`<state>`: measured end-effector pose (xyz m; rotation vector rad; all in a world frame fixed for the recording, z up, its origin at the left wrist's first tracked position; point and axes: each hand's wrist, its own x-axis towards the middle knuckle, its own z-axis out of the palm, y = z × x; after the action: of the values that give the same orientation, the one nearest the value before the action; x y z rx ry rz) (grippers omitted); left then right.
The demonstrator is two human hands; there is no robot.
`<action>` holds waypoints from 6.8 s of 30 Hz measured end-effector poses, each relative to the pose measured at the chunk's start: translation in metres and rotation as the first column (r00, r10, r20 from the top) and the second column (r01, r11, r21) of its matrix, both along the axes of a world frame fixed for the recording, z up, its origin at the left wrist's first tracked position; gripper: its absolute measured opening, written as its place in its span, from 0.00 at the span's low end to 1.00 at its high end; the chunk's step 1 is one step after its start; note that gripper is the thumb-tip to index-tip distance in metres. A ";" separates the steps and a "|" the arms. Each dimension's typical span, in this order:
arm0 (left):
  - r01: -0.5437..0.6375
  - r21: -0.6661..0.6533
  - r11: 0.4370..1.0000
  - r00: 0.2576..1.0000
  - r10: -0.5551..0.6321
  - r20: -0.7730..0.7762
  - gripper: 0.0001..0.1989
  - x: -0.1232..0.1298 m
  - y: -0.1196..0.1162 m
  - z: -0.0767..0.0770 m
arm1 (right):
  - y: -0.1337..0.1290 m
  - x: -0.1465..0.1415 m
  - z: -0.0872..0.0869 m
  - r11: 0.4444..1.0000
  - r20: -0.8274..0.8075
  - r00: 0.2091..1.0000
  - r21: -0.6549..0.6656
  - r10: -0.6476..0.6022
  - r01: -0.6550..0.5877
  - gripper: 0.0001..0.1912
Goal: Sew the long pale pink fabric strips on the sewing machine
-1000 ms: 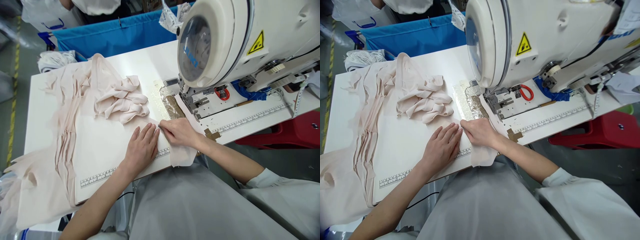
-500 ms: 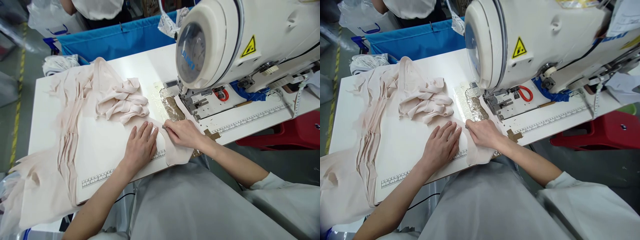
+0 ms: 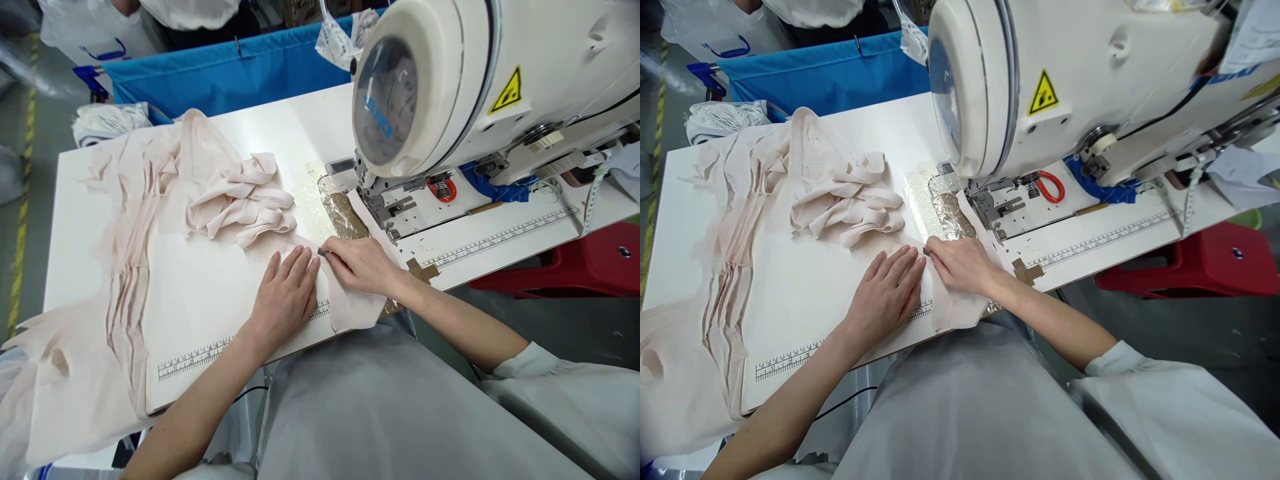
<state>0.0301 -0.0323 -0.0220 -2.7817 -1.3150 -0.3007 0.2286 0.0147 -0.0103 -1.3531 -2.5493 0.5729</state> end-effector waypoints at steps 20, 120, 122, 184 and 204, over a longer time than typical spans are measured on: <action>-0.004 -0.006 1.000 0.999 0.004 -0.042 0.21 0.001 -0.001 0.004 | -0.011 0.027 0.013 0.998 0.157 0.986 0.016 0.051 -0.054 0.14; -0.051 0.057 0.997 0.998 0.053 -0.026 0.20 -0.004 0.001 0.004 | -0.008 -0.008 0.009 1.000 0.212 0.977 0.025 0.001 -0.007 0.13; -0.046 0.063 0.997 0.999 0.048 -0.026 0.20 -0.003 0.001 0.005 | -0.013 0.001 0.012 1.000 0.226 0.974 0.001 0.002 -0.003 0.14; -0.157 0.053 0.986 0.988 0.157 0.005 0.20 -0.026 0.049 -0.005 | 0.063 -0.048 0.007 0.994 0.122 0.992 0.103 0.019 -0.032 0.15; -0.184 0.045 0.982 0.982 0.186 -0.031 0.22 -0.024 0.048 -0.004 | 0.058 -0.051 0.007 0.997 0.226 0.974 0.071 0.026 -0.043 0.16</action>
<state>0.0061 0.0156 -0.0259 -2.5934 -1.5261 -0.2651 0.1774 0.0723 -0.0033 -1.4231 -2.7452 0.3413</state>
